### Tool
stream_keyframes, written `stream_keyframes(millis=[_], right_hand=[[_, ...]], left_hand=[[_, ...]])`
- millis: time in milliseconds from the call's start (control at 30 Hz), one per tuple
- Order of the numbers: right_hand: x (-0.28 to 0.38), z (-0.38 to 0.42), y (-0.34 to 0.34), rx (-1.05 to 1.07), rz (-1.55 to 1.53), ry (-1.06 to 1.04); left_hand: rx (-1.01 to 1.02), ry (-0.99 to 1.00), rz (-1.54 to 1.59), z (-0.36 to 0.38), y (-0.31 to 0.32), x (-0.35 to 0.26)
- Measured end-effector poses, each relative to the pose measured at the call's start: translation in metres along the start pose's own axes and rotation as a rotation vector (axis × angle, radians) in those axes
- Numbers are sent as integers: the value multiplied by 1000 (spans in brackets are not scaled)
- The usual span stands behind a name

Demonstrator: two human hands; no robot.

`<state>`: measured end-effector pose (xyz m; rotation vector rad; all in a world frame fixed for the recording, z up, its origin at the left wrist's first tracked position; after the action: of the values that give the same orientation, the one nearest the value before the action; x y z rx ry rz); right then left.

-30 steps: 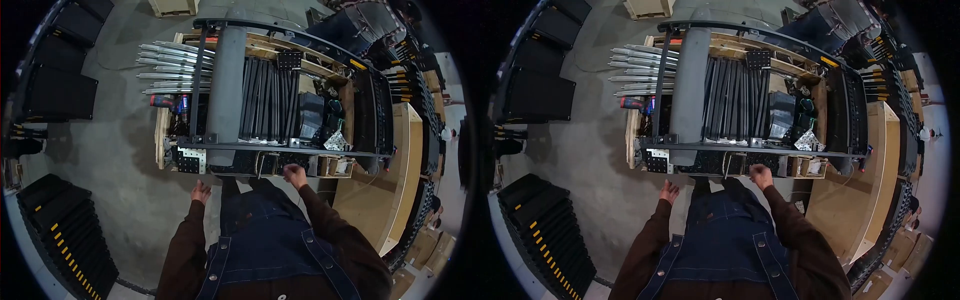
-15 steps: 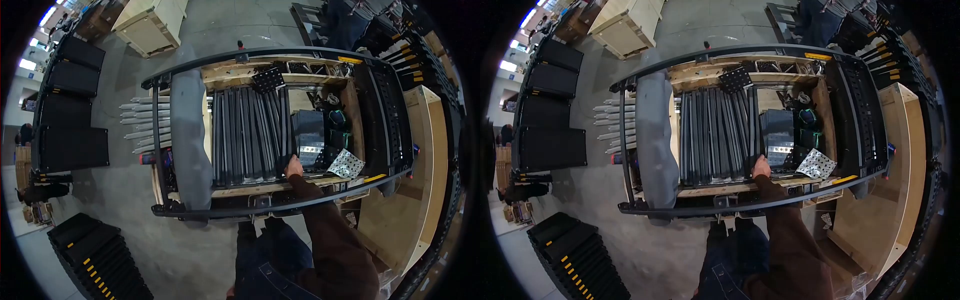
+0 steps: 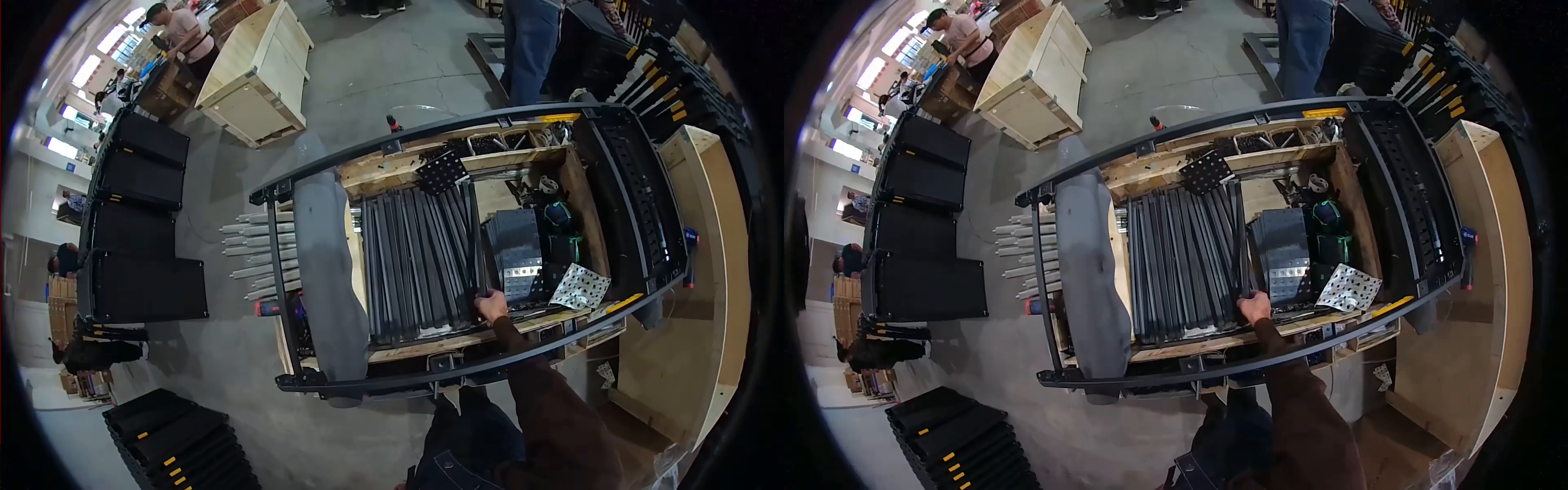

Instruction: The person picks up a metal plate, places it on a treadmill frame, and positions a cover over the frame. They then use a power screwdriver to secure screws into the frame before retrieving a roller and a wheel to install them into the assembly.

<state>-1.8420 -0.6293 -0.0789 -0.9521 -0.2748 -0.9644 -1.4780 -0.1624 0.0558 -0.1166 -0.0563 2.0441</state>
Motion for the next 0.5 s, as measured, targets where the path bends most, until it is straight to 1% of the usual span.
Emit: stream_keyframes(millis=[33,100,133,200,233,267,333,400,467,500], right_hand=[[-4,0,0,97,-122,1],[34,48,-22,374,-1156,186],[23,43,-17,494,-1183,138],[28,58,-28,586,-1361,216],[29,72,-29,452,-1261,200],[31,92,-24,263,-1177,130],[23,146,-18,146,-1040,157],[5,213,-16,161,-943,13],[-18,273,-15,219,-916,65],[-31,302,-11,199,-872,84]], left_hand=[[9,8,-13,-1,-2,-3],[30,30,-34,-6,-4,-9],[45,42,-49,-9,-6,-11],[78,72,-78,-19,-10,-14],[96,89,-101,-25,-12,-18],[117,108,-123,-32,-12,-22],[163,141,-181,-45,-14,-31],[200,166,-248,-58,-19,-36],[227,179,-297,-67,-22,-43],[240,181,-321,-69,-22,-44]])
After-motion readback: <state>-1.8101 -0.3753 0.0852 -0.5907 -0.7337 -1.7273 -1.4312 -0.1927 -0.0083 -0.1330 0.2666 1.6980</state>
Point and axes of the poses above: each hand's wrist, its own z-axis away from the middle knuckle, its own y-axis out of the palm, x = y × z, the point moved 2 cm from there along -z, towards the middle knuckle, and after that the axes turned 11 degrees about x, right-handed, at the moved point
